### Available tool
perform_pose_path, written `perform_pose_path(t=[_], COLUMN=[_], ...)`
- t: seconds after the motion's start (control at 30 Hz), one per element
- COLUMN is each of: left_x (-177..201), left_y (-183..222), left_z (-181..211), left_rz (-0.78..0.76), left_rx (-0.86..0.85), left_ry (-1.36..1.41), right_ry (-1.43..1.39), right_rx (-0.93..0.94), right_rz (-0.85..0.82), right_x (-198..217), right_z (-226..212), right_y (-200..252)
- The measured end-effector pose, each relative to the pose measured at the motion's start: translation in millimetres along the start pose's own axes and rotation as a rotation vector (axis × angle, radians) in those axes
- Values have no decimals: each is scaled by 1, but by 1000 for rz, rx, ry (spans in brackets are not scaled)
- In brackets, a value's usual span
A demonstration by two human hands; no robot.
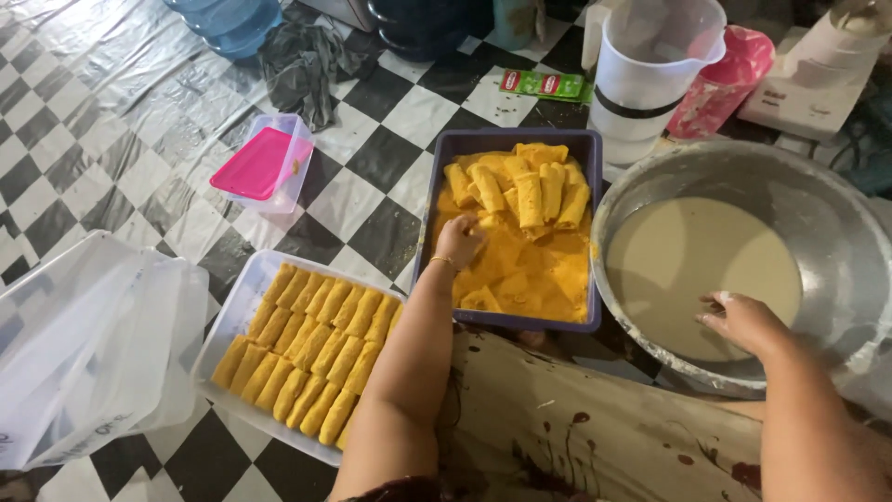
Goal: Dipping rolled food items into a liquid batter and then coating them with yellow breadcrumbs or seasoning before arranging them in a tray.
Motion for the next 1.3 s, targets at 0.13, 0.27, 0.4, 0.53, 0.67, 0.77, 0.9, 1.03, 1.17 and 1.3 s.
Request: perform_pose_path(t=[0.13, 0.27, 0.4, 0.53, 0.67, 0.77, 0.9, 1.03, 1.17, 1.3], left_x=[11, 12, -15, -25, -40, -60, -62, -33, 34, 147], left_y=[13, 36, 32, 42, 58, 44, 26, 29, 49, 96], left_z=[17, 53, 46, 63, 89, 66, 35, 31, 25, -13], left_rz=[-66, -132, -13, -27, -233, -137, -261, -294, -67, -59], left_rx=[276, 174, 159, 81, 151, 13, -11, -116, -186, -54], left_ry=[542, 251, -235, -338, -560, -507, -302, 67, 192, 332], right_ry=[-5, 28, -23, 1, 4, 37, 14, 28, 141, 230], right_rx=[3, -23, -21, -53, -79, -49, -42, -12, 38, 19], right_rz=[21, 4, -6, -31, -71, -40, -57, -17, 8, -4], right_x=[1, -6, -3, 1, 7, 3, 4, -12, -39, -62], right_z=[-1, 2, -7, -13, -21, -18, -13, 8, 38, 71], right_y=[6, 3, 12, 18, 24, 18, 20, 5, -28, -50])
Point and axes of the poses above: each hand's wrist, its own y-axis away from the middle knuckle, its own x-axis out of the back of the hand, z = x × y, the point moved 4 cm from there along -y, towards the middle knuckle, and after that the axes turned 1 degree about y, right-handed, at the moved point
